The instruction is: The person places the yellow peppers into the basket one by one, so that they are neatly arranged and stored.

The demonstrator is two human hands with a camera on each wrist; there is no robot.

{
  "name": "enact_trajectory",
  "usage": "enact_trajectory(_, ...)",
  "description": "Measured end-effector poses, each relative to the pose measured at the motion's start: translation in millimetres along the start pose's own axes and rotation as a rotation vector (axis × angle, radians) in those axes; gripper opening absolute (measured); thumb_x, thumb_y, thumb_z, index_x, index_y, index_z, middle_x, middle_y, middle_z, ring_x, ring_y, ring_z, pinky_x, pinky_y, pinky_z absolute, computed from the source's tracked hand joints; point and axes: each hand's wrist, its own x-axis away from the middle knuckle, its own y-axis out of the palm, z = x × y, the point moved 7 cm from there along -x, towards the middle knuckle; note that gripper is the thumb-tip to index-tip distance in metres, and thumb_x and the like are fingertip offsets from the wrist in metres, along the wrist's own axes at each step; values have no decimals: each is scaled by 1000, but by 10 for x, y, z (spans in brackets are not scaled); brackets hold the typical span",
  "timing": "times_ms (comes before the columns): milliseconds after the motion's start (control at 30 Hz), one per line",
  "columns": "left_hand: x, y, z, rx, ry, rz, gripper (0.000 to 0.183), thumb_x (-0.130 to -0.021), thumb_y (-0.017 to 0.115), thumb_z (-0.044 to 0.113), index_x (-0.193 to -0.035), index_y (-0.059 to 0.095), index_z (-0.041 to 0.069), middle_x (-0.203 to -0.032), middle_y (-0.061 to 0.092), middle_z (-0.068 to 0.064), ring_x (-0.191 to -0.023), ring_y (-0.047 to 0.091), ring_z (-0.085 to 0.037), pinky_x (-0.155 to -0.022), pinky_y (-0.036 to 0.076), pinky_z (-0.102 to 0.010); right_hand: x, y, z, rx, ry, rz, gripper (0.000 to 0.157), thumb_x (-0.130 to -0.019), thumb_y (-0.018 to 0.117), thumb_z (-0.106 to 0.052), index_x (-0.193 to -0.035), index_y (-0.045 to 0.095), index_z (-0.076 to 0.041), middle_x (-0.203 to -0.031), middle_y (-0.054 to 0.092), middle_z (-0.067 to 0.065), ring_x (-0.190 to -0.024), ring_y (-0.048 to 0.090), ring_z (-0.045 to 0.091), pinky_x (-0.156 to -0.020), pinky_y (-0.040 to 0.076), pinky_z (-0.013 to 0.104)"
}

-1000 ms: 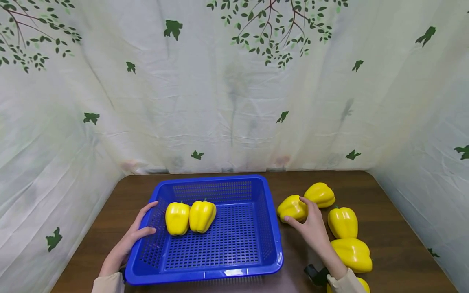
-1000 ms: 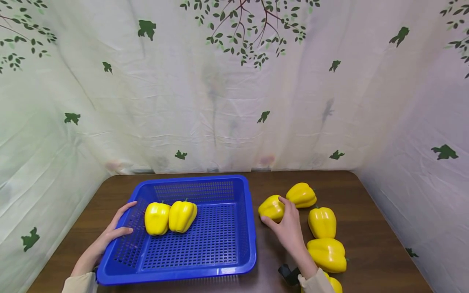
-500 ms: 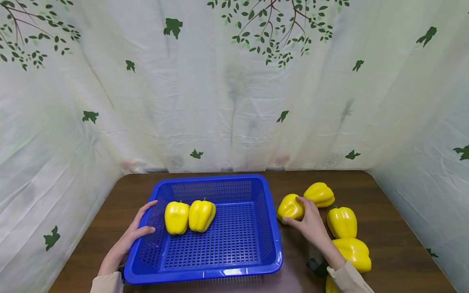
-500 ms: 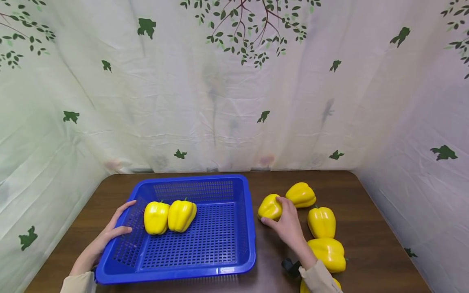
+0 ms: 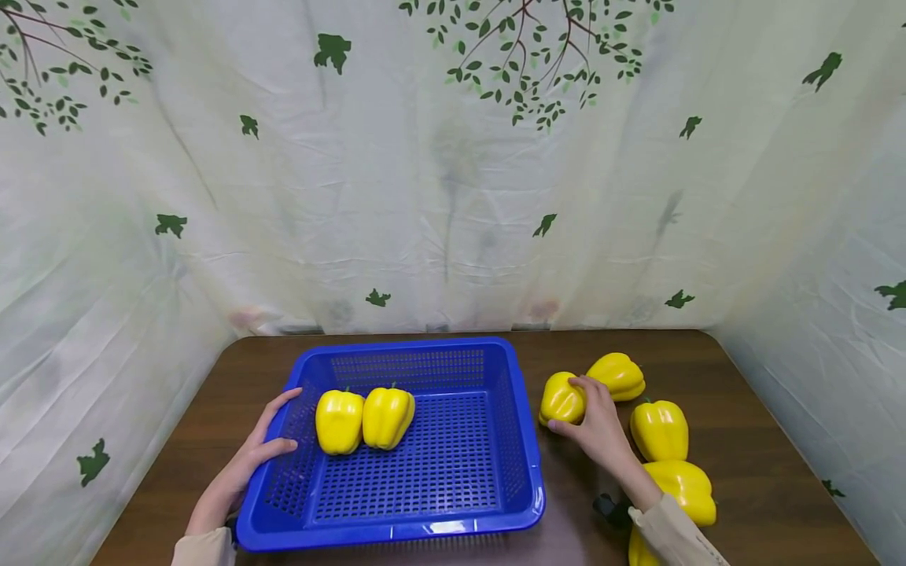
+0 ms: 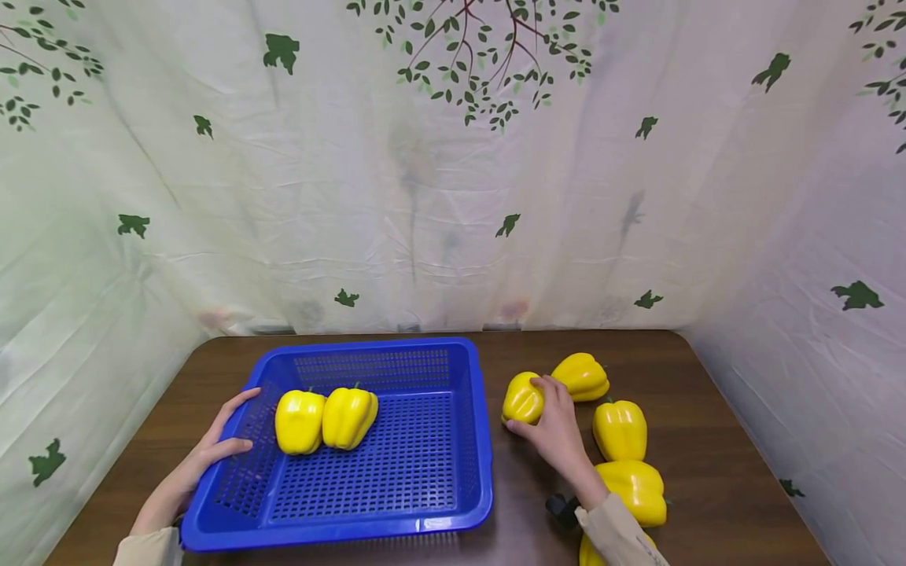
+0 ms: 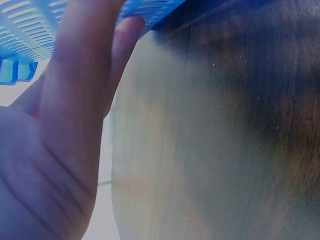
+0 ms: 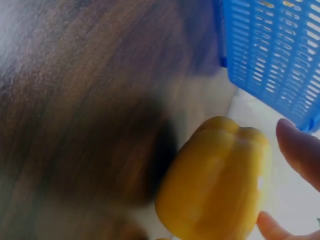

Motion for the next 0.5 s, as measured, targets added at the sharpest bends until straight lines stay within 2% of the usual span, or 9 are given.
enact_trajectory(233, 2, 3, 8, -8, 2, 1, 69, -94, 43, 6, -151, 10, 27, -145, 8, -24, -111, 45, -38, -80, 49, -51, -25, 31, 19, 0, 1, -27, 69, -76, 80, -10, -133, 42, 5, -140, 28, 33, -128, 28, 49, -104, 24, 60)
enact_trajectory(500, 2, 2, 8, -18, -3, 9, 69, -93, 43, 7, -151, 10, 26, -145, 8, -25, -111, 44, -40, -80, 49, -51, -25, 36, -27, -10, -22, -2, 66, -74, 79, -4, -129, 44, 6, -136, 32, 34, -126, 31, 49, -103, 25, 61)
